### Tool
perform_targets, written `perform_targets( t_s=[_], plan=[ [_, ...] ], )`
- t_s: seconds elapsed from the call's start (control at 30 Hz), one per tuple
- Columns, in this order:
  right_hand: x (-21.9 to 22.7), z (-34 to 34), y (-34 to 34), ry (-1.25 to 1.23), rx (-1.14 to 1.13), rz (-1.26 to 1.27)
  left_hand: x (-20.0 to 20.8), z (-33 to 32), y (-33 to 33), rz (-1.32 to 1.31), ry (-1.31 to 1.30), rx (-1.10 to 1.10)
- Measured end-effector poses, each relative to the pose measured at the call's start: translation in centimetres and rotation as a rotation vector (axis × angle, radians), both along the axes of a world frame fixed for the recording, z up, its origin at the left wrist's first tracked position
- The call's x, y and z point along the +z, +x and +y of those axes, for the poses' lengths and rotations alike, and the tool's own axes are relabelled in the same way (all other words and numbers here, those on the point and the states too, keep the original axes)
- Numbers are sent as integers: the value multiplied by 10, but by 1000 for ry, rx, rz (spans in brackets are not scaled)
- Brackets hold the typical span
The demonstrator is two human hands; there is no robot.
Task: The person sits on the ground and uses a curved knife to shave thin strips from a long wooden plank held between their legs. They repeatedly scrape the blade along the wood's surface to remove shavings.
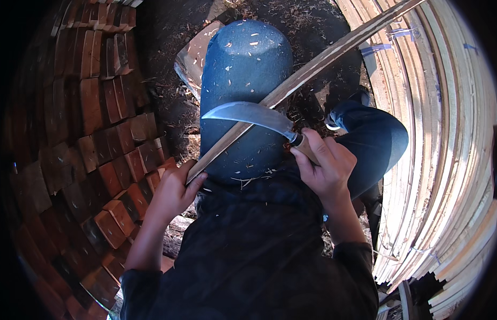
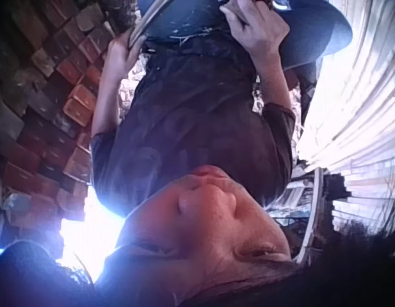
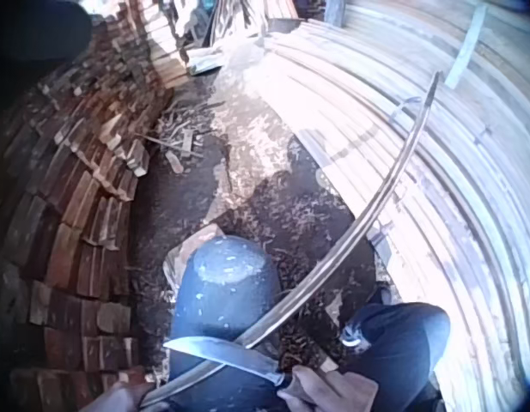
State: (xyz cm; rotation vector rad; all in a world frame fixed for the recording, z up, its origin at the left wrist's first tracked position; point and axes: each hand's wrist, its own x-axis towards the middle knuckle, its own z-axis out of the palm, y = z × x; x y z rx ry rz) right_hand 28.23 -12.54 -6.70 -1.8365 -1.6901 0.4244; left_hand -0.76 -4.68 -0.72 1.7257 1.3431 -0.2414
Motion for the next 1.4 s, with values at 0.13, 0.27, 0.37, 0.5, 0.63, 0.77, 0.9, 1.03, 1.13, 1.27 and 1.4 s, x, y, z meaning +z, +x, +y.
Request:
perform_targets(
  t_s=[0.13, 0.27, 0.37, 0.5, 0.63, 0.77, 0.9, 1.03, 1.13, 1.27, 1.4],
  plan=[
    [-25, 10, 38, 156, -304, 222, -2, -3, -5, 7, -53, 41],
    [-18, 3, 17, 129, -171, 172, -1, 1, -3, 16, -70, 5],
    [-15, 2, 15, 95, -85, 41, -4, -3, -6, 39, -42, 24],
    [-37, 18, 47, 222, -257, 150, -2, -4, -4, 49, -46, 47],
    [-20, 2, 24, 116, -83, 51, -2, -1, -3, 62, -55, 34],
    [-37, 28, 55, 245, -256, 116, -3, -2, -5, 51, -53, 55],
    [-33, 22, 29, 205, -228, 264, -3, 4, -5, 61, -82, 32],
    [-17, 16, 30, 98, 5, -57, -5, -1, -7, 16, -38, 32],
    [-44, 39, 75, 146, -593, 393, -8, -2, -9, 38, -130, 133],
    [-26, 30, 42, 144, -29, 82, -6, 1, -6, 7, -43, 45],
    [-30, 32, 48, 152, -75, 71, -9, -1, -7, -9, -55, 77]
  ],
)
